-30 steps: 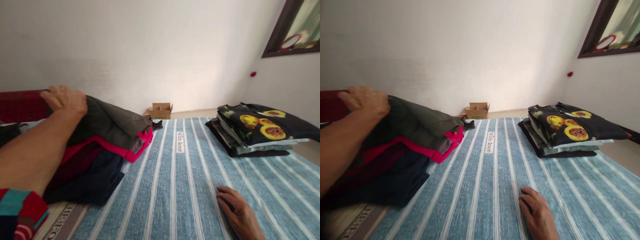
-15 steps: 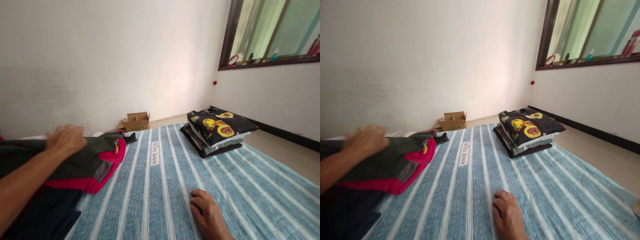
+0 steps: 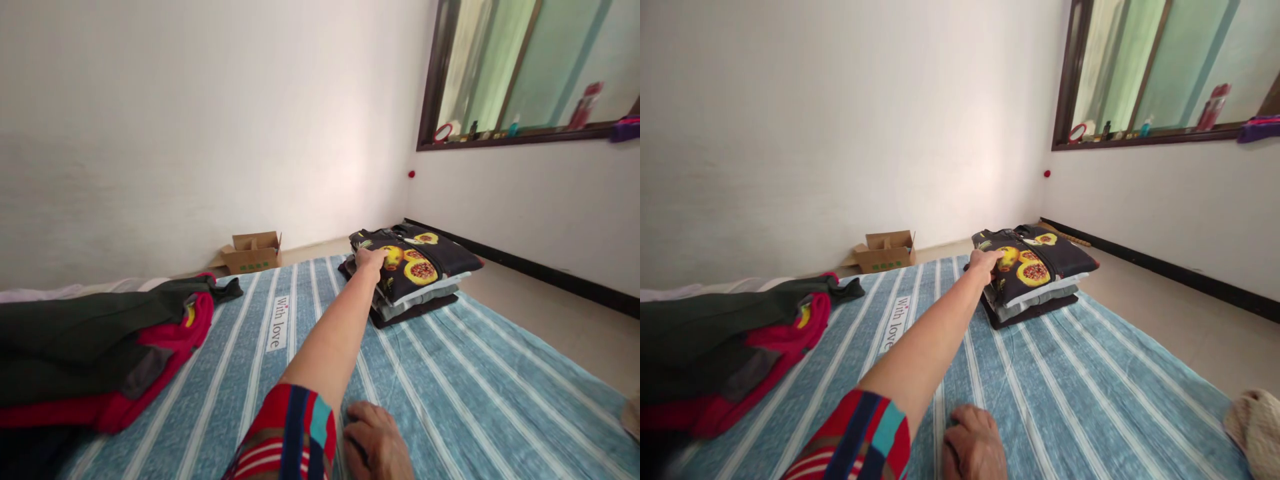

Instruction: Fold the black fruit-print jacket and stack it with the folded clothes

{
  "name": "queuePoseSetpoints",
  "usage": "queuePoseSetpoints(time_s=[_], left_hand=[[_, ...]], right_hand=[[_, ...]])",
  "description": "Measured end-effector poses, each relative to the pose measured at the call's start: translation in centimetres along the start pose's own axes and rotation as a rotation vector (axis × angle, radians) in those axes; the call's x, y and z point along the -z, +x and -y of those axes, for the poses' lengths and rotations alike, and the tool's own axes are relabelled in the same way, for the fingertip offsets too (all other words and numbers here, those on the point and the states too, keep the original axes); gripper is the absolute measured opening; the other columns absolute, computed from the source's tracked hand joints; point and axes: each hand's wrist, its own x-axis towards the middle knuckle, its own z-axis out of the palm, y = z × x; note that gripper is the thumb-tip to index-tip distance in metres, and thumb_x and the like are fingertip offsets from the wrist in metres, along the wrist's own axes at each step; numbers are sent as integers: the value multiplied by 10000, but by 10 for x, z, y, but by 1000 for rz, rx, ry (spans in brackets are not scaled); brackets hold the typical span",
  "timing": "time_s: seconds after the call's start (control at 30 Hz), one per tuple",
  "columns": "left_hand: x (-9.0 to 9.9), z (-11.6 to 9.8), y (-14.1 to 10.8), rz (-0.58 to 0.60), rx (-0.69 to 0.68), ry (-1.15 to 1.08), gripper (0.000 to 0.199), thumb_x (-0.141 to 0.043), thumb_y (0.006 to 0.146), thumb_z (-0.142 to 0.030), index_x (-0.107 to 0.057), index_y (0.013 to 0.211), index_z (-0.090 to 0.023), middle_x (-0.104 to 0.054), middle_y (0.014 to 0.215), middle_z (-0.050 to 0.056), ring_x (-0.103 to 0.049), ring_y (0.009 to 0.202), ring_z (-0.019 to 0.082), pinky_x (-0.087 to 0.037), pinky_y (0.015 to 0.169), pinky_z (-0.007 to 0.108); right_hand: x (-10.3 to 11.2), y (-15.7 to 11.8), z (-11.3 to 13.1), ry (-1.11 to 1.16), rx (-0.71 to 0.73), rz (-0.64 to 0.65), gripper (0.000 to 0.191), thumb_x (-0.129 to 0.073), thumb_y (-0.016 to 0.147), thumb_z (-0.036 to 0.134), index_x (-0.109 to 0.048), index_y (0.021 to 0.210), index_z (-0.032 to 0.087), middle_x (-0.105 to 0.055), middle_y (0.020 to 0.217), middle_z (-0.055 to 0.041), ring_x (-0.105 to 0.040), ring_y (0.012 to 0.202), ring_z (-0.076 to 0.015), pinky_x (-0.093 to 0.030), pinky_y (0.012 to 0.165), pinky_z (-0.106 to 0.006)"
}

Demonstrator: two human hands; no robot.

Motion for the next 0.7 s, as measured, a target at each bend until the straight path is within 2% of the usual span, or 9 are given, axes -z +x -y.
queuePoseSetpoints(time_s=[0.13, 0.23, 0.3, 0.33, 0.43, 0.47, 0.5, 0.6, 0.7], left_hand=[[-3, -14, -1, -84, -47, -27, 239, -701, 652, -242, -630, 863, -155, -662, 785, 52, -630, 780, 198, -507, 631, 276], [11, -20, -27, -13, -182, -99, 257, -668, 689, -270, -642, 924, -171, -672, 818, 29, -634, 774, 181, -521, 648, 266], [29, -13, -54, 170, -239, -155, 262, -678, 687, -322, -661, 904, -176, -678, 787, 36, -637, 705, 184, -529, 599, 277], [41, -5, -67, 289, -196, -138, 244, -694, 673, -345, -673, 848, -177, -677, 745, 44, -635, 657, 185, -525, 562, 278], [85, 35, -97, 738, 123, 220, 234, -723, 638, -386, -643, 561, -180, -633, 551, 63, -607, 506, 164, -481, 485, 252], [100, 52, -101, 811, 191, 371, 226, -757, 593, -356, -621, 518, -192, -620, 517, 52, -600, 481, 159, -453, 454, 239], [115, 68, -103, 772, 235, 511, 244, -791, 535, -318, -585, 477, -200, -579, 449, 29, -568, 426, 148, -418, 418, 233], [147, 105, -97, 409, 278, 711, 356, -768, 562, -344, -483, 421, -182, -455, 334, -6, -497, 338, 137, -405, 413, 265], [147, 116, -86, 237, 202, 676, 337, -635, 714, -411, -519, 515, -165, -511, 425, 7, -553, 442, 166, -448, 461, 288]], right_hand=[[-6, -1, -5, 20, 27, -24, 130, -547, 729, 147, -635, 700, 239, -656, 936, 2, -584, 849, -168, -425, 779, -275], [-11, -1, 1, 51, -31, -118, 135, -526, 710, 139, -617, 661, 225, -653, 916, -12, -575, 855, -182, -413, 798, -302], [-11, -1, 7, 60, -57, -131, 141, -519, 695, 126, -613, 648, 220, -650, 905, -16, -569, 856, -186, -408, 801, -311], [-9, -1, 10, 57, -65, -121, 146, -518, 693, 119, -614, 649, 220, -648, 905, -17, -566, 859, -186, -406, 801, -312], [0, 1, 18, 33, -99, -72, 168, -514, 724, 105, -620, 663, 220, -643, 926, -18, -560, 876, -184, -399, 819, -315], [4, 1, 20, 25, -107, -48, 174, -514, 738, 102, -622, 669, 219, -641, 930, -19, -559, 878, -182, -397, 825, -316], [7, 2, 21, 18, -111, -21, 179, -513, 750, 99, -625, 677, 217, -640, 931, -20, -558, 879, -181, -396, 831, -316], [14, 3, 22, 6, -91, 51, 188, -517, 770, 88, -641, 708, 215, -640, 923, -25, -560, 883, -180, -394, 842, -313], [16, 4, 22, -3, -100, 90, 209, -513, 790, 81, -657, 720, 216, -642, 930, -29, -563, 904, -178, -386, 864, -308]])
